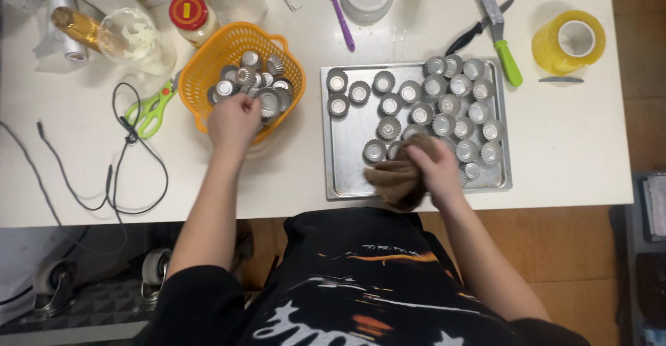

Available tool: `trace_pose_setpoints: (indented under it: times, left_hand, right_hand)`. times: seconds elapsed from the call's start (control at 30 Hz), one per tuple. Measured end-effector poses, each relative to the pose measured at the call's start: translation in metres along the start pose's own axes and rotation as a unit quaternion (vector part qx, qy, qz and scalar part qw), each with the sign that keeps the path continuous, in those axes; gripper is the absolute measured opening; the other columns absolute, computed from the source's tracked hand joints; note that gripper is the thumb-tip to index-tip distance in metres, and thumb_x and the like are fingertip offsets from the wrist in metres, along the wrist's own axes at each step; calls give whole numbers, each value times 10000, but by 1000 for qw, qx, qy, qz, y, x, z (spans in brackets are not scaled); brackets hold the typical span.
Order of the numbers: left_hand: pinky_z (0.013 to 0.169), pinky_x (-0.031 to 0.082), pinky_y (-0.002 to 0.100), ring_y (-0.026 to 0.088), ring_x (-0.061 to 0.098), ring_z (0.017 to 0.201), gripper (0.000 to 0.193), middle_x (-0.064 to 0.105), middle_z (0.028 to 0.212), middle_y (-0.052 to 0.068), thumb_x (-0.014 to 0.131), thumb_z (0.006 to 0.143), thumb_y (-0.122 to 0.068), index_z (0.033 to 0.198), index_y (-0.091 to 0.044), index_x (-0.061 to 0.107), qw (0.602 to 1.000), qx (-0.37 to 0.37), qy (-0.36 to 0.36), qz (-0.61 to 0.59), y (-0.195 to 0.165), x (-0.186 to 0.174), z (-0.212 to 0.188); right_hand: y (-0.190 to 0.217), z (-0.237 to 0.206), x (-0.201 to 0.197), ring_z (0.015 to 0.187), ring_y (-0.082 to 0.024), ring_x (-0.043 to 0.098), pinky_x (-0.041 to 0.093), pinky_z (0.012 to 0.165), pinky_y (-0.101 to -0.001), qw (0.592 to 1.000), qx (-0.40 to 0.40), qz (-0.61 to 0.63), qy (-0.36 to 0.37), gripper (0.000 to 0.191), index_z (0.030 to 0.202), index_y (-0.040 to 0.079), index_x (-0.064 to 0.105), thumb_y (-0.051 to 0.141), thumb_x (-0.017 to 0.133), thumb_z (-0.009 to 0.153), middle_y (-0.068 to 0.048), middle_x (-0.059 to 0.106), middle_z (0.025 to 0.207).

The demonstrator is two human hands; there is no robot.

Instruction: The person wipes small fluted metal baking molds one at a time with a brown cloth and places each cleaned mold into an orange plastic basket. The molds are taken from a metal tray and from the table surface, and the wiping continues across the whole episode.

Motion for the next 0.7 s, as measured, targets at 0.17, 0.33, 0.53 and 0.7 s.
trace_pose_setpoints:
  times: [0.17, 0.33, 0.53, 0.7]
  left_hand:
    - [676, 528, 438, 336, 697, 741, 382, 729, 778, 146, 717, 964, -450, 883, -85, 799, 996, -69, 41, 42, 34, -8, 36]
    - [683, 544, 357, 236, 724, 722, 272, 751, 802, 109, 729, 969, -324, 993, -56, 776, 984, -16, -54, -167, 32, -5, 48]
    - [695, 549, 347, 218, 705, 738, 207, 745, 869, 116, 711, 967, -237, 1030, -50, 773, 986, 62, -15, -156, 2, 15, 26]
    - [739, 556, 367, 226, 703, 821, 193, 752, 939, 117, 704, 943, -230, 1051, -95, 790, 982, 91, 72, -151, -48, 61, -17]
  right_hand:
    - [-20, -18, -32, 1040, -162, 663, 534, 929, -305, 995, 31, 84, -35, 351, 1252, -18, 631, 173, 680, 961, -85, 701, 1144]
    - [-46, -39, -56, 1008, -159, 666, 536, 897, -308, 987, 79, 103, -93, 315, 1231, -11, 634, 170, 666, 974, -83, 704, 1124]
    - [-51, -46, -77, 985, -159, 663, 542, 868, -309, 980, 88, 128, -125, 278, 1206, -12, 629, 166, 660, 994, -88, 698, 1105]
    - [-42, -47, -83, 993, -154, 663, 546, 874, -308, 979, 80, 123, -138, 288, 1216, -15, 630, 167, 660, 995, -85, 697, 1117]
Point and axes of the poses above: each hand's wrist, its own z-axis towards the middle knuckle, its own x-axis out of the palm, y = z × x, the point moved 6 cm from there along z, towards the middle knuckle
